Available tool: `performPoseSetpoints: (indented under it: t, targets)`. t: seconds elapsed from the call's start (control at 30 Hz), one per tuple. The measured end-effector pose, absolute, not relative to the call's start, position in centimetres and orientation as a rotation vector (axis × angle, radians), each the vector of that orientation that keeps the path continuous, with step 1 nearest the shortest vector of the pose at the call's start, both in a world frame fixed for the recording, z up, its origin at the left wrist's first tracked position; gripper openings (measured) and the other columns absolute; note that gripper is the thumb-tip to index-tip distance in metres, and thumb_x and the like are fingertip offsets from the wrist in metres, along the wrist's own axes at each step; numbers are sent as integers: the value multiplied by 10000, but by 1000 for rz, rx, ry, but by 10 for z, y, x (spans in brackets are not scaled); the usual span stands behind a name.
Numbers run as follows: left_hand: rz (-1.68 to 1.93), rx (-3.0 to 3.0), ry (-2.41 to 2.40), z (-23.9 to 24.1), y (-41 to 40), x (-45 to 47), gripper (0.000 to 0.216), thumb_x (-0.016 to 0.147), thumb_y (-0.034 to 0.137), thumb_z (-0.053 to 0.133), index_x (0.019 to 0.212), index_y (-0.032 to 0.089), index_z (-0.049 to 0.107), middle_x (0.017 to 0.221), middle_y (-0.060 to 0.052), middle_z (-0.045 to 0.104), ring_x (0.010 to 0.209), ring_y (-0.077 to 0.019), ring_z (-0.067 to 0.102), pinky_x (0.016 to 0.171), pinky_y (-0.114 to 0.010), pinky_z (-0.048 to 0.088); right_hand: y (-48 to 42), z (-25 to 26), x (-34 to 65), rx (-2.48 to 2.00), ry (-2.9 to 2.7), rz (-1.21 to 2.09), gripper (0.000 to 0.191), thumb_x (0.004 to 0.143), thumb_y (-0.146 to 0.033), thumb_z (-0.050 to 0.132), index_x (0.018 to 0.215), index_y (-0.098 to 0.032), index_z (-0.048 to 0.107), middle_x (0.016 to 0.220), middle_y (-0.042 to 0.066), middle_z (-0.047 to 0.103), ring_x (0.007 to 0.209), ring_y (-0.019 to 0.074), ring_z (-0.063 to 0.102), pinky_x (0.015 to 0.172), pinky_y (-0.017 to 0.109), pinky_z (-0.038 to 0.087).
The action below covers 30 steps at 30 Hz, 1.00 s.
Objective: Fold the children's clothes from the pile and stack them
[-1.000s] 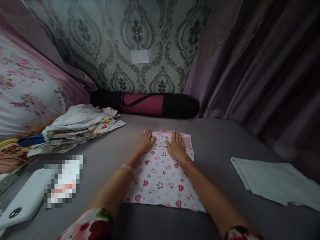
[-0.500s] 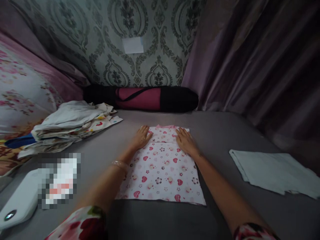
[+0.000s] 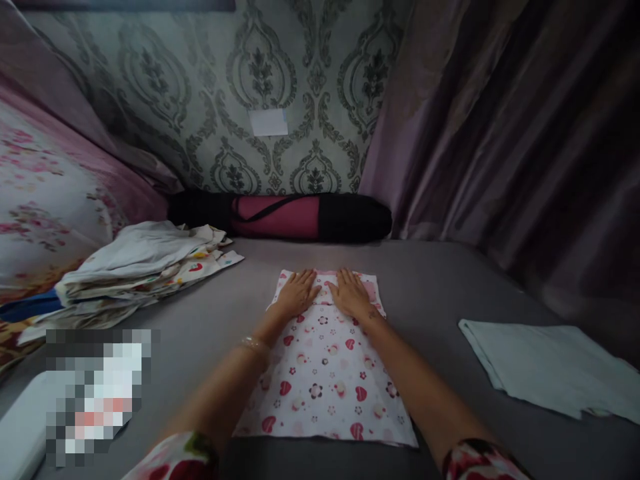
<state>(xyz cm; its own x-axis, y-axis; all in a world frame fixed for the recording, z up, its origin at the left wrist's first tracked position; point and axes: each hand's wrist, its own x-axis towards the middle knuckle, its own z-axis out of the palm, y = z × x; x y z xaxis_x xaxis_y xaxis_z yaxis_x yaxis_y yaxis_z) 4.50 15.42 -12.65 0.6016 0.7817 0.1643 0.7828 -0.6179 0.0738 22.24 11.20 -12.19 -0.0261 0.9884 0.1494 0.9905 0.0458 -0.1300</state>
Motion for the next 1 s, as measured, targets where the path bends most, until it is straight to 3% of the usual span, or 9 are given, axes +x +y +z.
performPoseSetpoints:
  t: [0.17,0.37,0.5,0.6,0.8,0.9,1.0]
  targets:
    - [-293,-2824,-1403,-136,162,42,589,979,451,200,1453,127,326,1509,-113,343,1402,-247,287,1140,-459,216,115,-130,218,-2049,-2084,9,652,976,-451,206,1446,-15,325,1526,163,282,1420,258,195,1151,397,104]
    - [-243,-2904,-1420,-124,167,30,604,979,452,152,1447,118,340,1511,-117,339,1402,-224,290,1144,-405,229,119,-105,237,-2058,-2118,347,652,976,-458,156,1469,-52,286,1547,150,232,1433,234,166,1147,378,135]
    - [-306,-2784,-1492,-126,169,9,638,975,466,130,1436,87,356,1504,-140,346,1424,-254,230,1163,-427,172,112,-111,256,-2063,-2053,159,635,970,-420,171,1457,-36,306,1542,160,241,1436,239,149,1153,384,95]
    - [-249,-2807,-1547,-132,172,-1,654,970,475,125,1429,77,366,1493,-142,364,1414,-240,258,1155,-392,211,107,-125,261,-2080,-2052,72,626,958,-397,225,1443,-15,321,1520,177,289,1418,248,207,1151,383,98]
    - [-156,-2843,-1553,-121,167,-4,669,963,507,142,1451,89,328,1518,-144,308,1428,-247,215,1156,-413,197,103,-122,269,-2048,-2092,183,630,957,-417,204,1465,-56,292,1536,156,262,1424,238,199,1150,401,125]
    - [-219,-2855,-1475,-120,155,-12,691,960,538,139,1479,100,269,1546,-128,241,1445,-240,144,1172,-417,135,89,-121,275,-1984,-2126,116,631,961,-417,185,1473,-62,280,1556,142,207,1440,235,136,1160,407,96]
    - [-233,-2875,-1485,-130,149,-23,712,953,566,137,1489,110,244,1554,-116,224,1445,-231,148,1170,-397,156,77,-128,278,-1959,-2175,66,619,961,-405,196,1471,-66,289,1558,127,209,1441,223,133,1163,393,96]
